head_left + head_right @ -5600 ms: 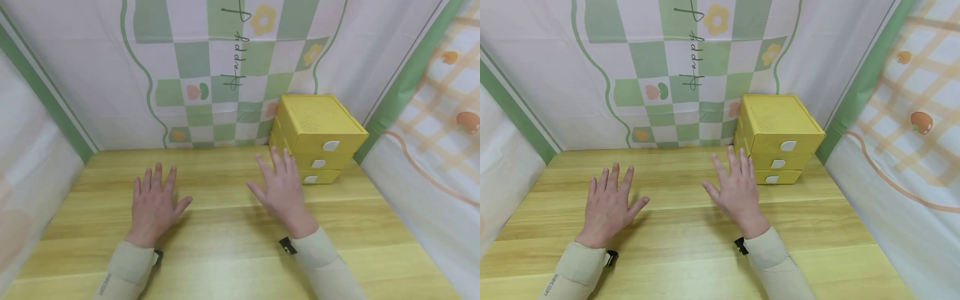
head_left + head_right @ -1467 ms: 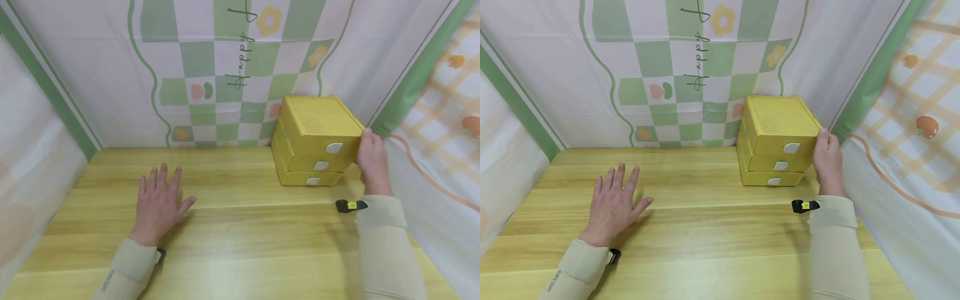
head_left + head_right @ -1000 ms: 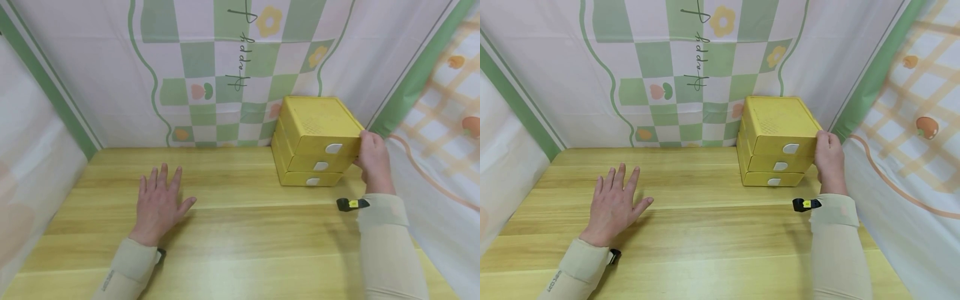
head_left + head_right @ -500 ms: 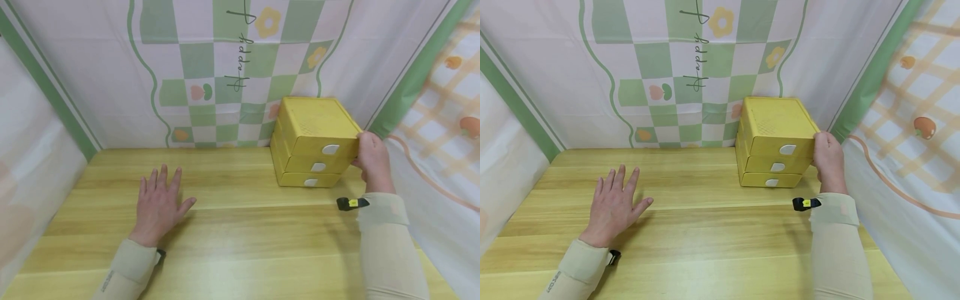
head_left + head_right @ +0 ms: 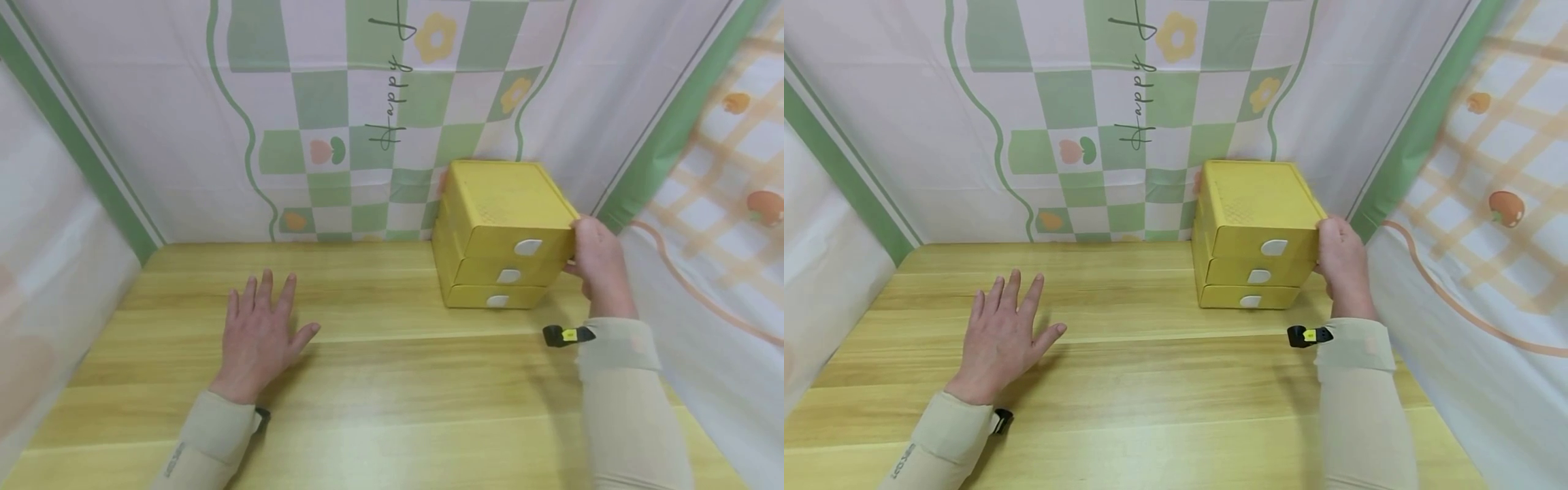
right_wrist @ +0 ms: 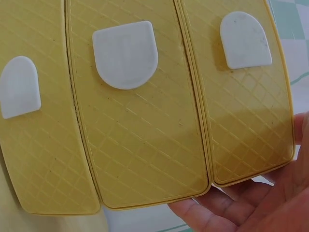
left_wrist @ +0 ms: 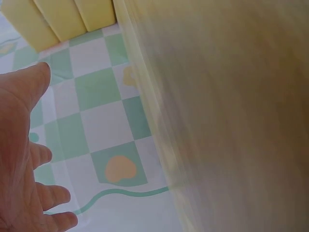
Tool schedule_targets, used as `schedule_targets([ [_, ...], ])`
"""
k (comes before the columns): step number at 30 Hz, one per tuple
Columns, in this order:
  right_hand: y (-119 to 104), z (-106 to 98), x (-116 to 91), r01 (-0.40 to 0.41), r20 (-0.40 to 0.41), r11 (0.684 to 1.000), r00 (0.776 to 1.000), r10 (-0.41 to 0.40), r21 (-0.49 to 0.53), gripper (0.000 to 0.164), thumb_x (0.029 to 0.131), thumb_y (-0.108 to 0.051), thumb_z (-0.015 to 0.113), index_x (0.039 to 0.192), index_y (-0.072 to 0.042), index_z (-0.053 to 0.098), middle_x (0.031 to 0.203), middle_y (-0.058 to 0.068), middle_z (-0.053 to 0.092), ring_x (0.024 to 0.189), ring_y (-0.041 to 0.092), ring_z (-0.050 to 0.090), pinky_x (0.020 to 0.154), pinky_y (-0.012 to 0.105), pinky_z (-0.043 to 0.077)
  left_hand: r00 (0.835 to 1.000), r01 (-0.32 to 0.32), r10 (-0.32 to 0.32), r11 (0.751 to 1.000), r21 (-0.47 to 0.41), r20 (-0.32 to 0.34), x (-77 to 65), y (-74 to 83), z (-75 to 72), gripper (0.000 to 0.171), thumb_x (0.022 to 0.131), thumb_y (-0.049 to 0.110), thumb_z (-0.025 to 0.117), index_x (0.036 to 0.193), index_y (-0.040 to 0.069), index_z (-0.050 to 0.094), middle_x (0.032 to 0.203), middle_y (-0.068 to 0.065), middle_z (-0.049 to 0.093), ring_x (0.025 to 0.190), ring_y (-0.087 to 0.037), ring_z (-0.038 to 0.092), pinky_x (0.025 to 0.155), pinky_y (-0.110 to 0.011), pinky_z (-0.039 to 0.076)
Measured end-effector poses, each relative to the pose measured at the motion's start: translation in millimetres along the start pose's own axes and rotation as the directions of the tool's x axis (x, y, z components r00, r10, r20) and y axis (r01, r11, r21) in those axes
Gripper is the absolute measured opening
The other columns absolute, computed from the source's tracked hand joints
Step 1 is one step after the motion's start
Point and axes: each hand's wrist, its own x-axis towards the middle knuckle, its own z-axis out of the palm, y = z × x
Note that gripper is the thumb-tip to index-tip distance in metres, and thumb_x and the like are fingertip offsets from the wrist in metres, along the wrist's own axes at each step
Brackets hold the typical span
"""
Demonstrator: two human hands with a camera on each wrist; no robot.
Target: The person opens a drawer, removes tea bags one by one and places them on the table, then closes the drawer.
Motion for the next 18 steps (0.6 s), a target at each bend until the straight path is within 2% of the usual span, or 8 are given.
schedule_targets([
  [9, -2, 7, -5, 0.046, 0.044, 0.999, 0.998, -0.045, -0.01, 0.067, 0.1, -0.05, 0.026, 0.152, -0.009, 0.033, 0.149, 0.021, 0.037, 0.127, 0.039, 0.042, 0.095, 0.057, 0.047, 0.999, -0.015, 0.015, 1.0, 0.001, -0.03, -0.6, 1.3, 2.5, 0.092, 0.088, 0.075, 0.039, 0.156, 0.014, 0.028, 0.155, -0.031, 0.024, 0.14, -0.05, 0.02, 0.113, -0.066, 0.013],
  [18, -6, 18, -13, 0.082, 0.068, 0.996, 0.994, -0.08, -0.03, 0.066, 0.1, -0.05, 0.026, 0.145, -0.003, 0.036, 0.144, 0.023, 0.038, 0.122, 0.041, 0.043, 0.092, 0.057, 0.048, 1.0, -0.009, 0.009, 1.0, -0.01, -0.01, -0.8, 2.7, 2.4, 0.092, 0.089, 0.075, 0.037, 0.157, 0.014, 0.026, 0.157, -0.03, 0.021, 0.141, -0.05, 0.017, 0.115, -0.063, 0.009],
])
